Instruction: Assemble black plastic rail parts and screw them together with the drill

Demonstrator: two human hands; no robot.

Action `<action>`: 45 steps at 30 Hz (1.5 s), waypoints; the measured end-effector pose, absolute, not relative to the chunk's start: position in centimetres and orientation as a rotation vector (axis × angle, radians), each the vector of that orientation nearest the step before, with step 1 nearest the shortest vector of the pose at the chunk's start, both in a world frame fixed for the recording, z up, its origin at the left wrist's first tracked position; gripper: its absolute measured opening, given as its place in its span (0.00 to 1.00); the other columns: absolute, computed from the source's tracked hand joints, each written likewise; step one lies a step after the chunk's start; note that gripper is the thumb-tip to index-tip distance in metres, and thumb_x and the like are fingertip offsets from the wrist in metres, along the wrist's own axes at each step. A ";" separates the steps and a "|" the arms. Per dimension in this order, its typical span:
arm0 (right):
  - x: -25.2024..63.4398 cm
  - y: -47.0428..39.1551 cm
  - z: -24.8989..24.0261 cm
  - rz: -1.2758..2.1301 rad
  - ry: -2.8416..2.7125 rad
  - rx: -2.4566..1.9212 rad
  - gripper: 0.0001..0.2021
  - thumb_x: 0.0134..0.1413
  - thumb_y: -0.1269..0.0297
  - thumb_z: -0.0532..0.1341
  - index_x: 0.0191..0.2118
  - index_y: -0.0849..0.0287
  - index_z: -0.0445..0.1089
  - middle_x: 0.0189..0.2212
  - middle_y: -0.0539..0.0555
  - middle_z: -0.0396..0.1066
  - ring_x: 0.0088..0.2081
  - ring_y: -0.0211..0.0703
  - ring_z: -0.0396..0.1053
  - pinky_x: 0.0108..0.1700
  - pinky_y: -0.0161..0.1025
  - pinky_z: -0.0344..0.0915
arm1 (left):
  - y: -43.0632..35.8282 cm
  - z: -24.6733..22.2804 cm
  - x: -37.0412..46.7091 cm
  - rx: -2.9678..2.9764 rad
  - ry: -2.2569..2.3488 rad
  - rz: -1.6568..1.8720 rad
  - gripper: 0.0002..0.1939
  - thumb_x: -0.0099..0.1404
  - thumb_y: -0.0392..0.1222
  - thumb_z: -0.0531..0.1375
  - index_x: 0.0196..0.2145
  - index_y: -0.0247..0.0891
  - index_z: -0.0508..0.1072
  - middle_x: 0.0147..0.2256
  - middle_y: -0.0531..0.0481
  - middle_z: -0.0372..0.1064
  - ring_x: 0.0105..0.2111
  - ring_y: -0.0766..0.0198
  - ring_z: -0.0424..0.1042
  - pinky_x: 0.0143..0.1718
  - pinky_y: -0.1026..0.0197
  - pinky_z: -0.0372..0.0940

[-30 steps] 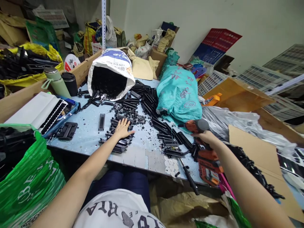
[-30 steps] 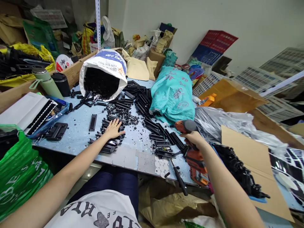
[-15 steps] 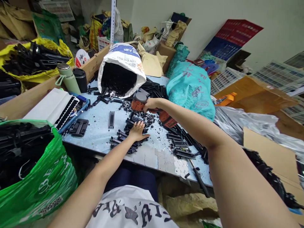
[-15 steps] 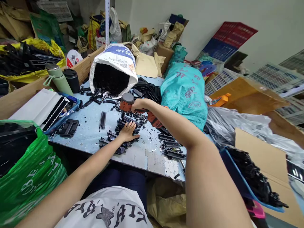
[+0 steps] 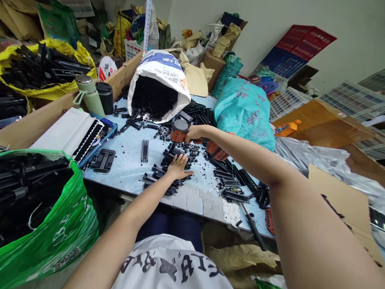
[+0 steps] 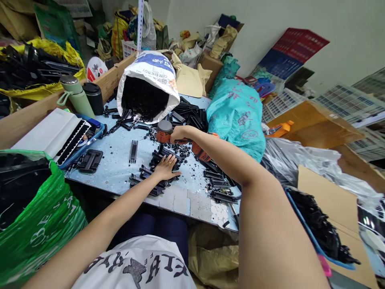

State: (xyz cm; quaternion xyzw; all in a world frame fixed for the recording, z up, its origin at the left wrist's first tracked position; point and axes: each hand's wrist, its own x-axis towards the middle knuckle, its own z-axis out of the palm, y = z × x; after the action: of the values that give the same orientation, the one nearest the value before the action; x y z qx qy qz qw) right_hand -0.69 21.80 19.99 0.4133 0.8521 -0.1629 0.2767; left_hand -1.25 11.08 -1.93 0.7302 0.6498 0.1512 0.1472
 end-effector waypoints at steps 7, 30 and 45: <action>0.1 21.0 21.1 -0.635 2.283 1.126 0.08 0.39 0.67 0.65 0.25 0.67 0.67 0.12 0.47 0.60 0.14 0.33 0.59 0.17 0.31 0.57 | 11.1 -1.5 -1.4 2.131 1.874 0.472 0.48 0.57 0.72 0.35 0.62 0.31 0.51 0.64 0.43 0.41 0.64 0.53 0.37 0.63 0.48 0.35; -0.2 19.6 19.4 -0.379 2.343 0.857 0.12 0.36 0.68 0.62 0.32 0.67 0.71 0.19 0.49 0.64 0.20 0.35 0.60 0.21 0.32 0.56 | 11.1 -1.8 -1.2 2.190 1.934 0.545 0.47 0.58 0.71 0.39 0.61 0.28 0.52 0.63 0.38 0.44 0.63 0.48 0.39 0.62 0.46 0.37; 1.8 15.1 19.5 -0.361 2.285 0.843 0.10 0.36 0.63 0.60 0.27 0.64 0.71 0.18 0.52 0.67 0.20 0.39 0.65 0.22 0.33 0.59 | 0.5 -1.1 -2.5 2.212 1.792 0.438 0.47 0.59 0.70 0.41 0.62 0.26 0.49 0.63 0.36 0.40 0.64 0.53 0.36 0.63 0.50 0.37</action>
State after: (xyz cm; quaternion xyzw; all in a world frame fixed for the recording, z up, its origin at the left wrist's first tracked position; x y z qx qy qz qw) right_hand 1.83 15.14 19.49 0.3229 0.8751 -0.1382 0.3330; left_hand -2.51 0.49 -1.11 0.7613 0.6170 0.1509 0.1303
